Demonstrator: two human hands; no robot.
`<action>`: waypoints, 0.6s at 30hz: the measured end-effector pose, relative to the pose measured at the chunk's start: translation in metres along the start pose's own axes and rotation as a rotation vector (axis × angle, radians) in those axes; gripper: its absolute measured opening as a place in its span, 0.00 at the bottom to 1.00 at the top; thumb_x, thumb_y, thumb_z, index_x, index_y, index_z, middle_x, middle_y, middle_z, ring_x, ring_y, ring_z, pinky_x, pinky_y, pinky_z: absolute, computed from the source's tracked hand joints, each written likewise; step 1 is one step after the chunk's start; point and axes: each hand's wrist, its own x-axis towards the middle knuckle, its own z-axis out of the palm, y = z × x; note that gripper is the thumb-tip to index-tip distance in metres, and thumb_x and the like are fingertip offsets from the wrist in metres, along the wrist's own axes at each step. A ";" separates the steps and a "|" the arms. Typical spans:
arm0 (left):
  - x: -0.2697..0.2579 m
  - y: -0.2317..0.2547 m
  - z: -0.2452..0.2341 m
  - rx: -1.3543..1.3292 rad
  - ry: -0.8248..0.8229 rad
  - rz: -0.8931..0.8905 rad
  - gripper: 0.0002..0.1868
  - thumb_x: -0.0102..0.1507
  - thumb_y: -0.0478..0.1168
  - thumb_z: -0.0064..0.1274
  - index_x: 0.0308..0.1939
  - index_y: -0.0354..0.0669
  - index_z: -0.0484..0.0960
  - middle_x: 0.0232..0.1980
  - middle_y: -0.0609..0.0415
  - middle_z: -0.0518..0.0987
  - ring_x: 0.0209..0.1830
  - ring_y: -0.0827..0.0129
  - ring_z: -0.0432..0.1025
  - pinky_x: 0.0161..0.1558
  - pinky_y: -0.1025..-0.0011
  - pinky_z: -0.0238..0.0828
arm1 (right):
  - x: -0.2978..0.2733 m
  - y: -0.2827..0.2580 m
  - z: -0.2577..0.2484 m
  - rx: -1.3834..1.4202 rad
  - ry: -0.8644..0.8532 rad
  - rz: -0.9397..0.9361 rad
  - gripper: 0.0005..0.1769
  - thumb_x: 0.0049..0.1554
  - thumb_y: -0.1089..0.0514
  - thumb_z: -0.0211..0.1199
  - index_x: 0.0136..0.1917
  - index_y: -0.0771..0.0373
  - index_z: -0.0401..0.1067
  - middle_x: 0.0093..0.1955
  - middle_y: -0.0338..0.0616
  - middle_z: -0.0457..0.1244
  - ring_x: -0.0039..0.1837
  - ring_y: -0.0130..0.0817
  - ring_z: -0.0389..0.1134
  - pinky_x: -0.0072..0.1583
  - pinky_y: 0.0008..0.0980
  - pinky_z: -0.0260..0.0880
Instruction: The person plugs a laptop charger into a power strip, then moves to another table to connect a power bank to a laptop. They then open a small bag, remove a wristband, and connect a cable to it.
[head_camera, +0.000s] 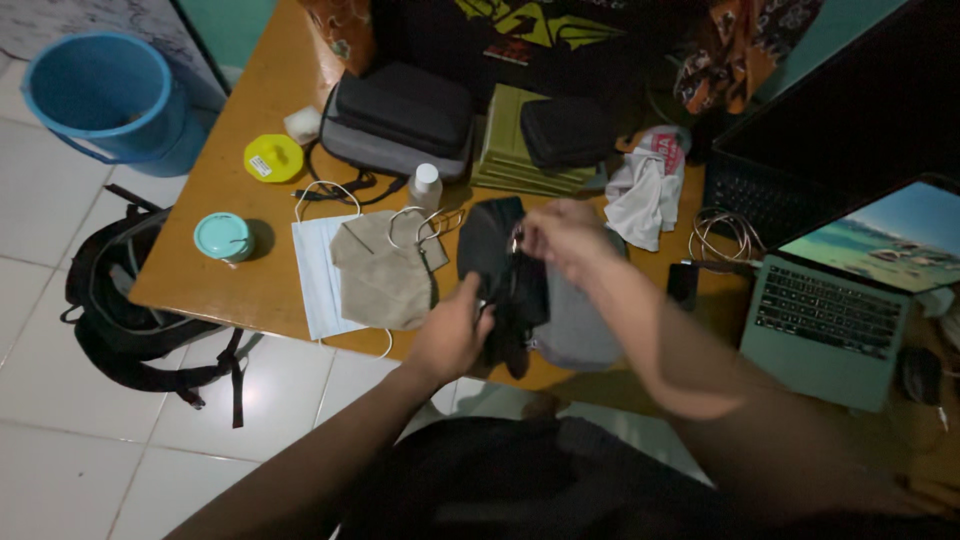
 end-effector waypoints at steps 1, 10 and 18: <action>-0.001 0.002 -0.002 0.003 0.008 0.031 0.21 0.63 0.36 0.54 0.56 0.37 0.65 0.46 0.31 0.77 0.47 0.33 0.72 0.45 0.46 0.69 | 0.011 -0.008 0.001 0.003 0.040 -0.021 0.03 0.59 0.63 0.60 0.42 0.61 0.69 0.36 0.45 0.66 0.36 0.32 0.69 0.37 0.29 0.74; 0.003 0.036 -0.018 0.128 0.035 0.064 0.30 0.55 0.33 0.56 0.62 0.48 0.69 0.55 0.36 0.70 0.49 0.38 0.73 0.47 0.50 0.72 | 0.013 -0.033 0.046 -0.449 0.055 -0.445 0.09 0.54 0.65 0.66 0.39 0.61 0.66 0.37 0.43 0.67 0.41 0.33 0.74 0.43 0.31 0.77; 0.022 0.049 -0.023 0.293 0.011 0.002 0.22 0.60 0.38 0.55 0.58 0.52 0.73 0.56 0.38 0.69 0.48 0.41 0.74 0.45 0.48 0.74 | -0.087 -0.014 0.044 -0.874 0.203 -0.515 0.07 0.55 0.59 0.66 0.46 0.61 0.71 0.40 0.46 0.70 0.44 0.42 0.73 0.49 0.40 0.73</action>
